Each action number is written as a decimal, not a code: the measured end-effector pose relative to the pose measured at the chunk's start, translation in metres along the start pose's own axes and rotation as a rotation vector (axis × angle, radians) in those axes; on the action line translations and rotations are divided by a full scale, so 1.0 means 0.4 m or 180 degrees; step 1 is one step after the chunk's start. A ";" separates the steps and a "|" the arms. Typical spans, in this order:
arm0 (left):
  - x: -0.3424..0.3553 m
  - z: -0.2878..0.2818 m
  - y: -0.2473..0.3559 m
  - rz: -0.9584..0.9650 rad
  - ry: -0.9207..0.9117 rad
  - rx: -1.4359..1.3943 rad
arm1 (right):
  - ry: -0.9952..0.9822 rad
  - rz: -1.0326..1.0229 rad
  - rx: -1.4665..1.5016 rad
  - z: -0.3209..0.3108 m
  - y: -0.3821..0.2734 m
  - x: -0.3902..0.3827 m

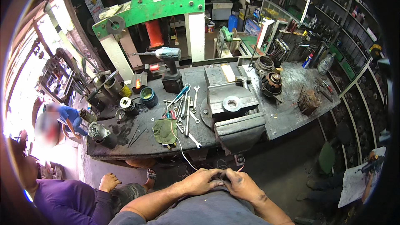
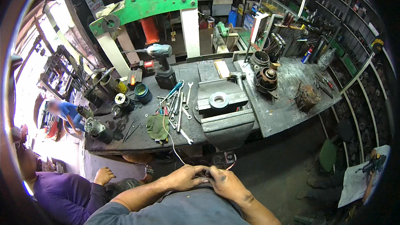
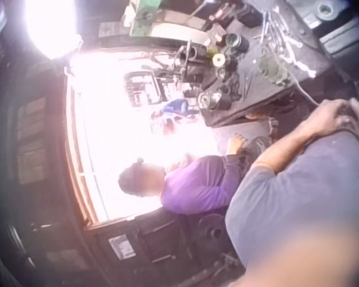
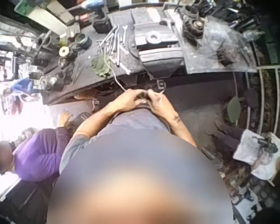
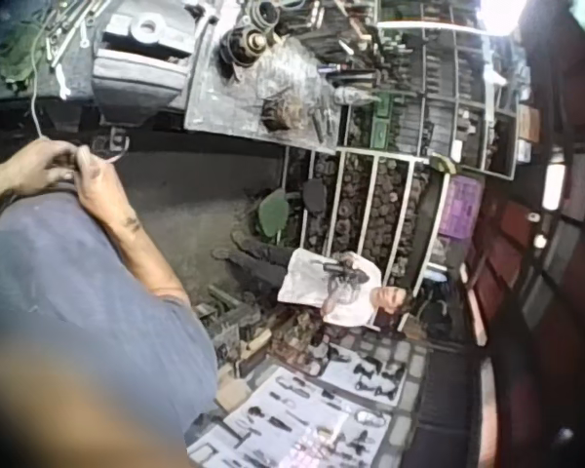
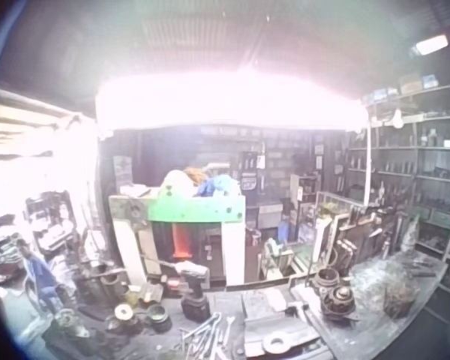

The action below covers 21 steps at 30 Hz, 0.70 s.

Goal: The person strips wire insulation, twists exposed strands, and wraps connections with electrical tape while working at a cluttered workshop bench. They handle small wires and tools repeatedly, occasionally reaching for items on the table.

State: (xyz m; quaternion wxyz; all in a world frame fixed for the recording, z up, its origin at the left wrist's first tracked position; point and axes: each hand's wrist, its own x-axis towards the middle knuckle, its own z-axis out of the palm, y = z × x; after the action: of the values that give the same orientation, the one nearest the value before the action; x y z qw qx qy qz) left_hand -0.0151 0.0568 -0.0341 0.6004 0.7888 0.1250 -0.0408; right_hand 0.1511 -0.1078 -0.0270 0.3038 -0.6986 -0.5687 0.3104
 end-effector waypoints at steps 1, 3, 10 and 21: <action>-0.003 -0.001 0.004 -0.0019 0.0076 0.0196 | -0.0023 -0.0046 -0.0081 -0.004 -0.006 0.012; -0.006 -0.003 0.007 -0.0167 0.0124 0.0647 | -0.0066 -0.0016 -0.0232 -0.010 -0.010 0.023; 0.066 0.024 0.007 -0.0687 -0.0577 0.1343 | -0.0829 -0.0372 -0.0463 -0.026 0.081 0.026; 0.092 0.096 0.125 -0.1146 0.0225 0.1029 | 0.2108 0.0568 -0.0300 -0.333 0.607 0.136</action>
State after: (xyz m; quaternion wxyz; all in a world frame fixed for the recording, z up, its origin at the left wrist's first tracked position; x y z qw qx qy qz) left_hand 0.0360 0.0130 -0.0057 0.4446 0.8406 0.2763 -0.1389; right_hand 0.4106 -0.1047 -0.1376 0.4109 -0.8216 -0.3897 0.0655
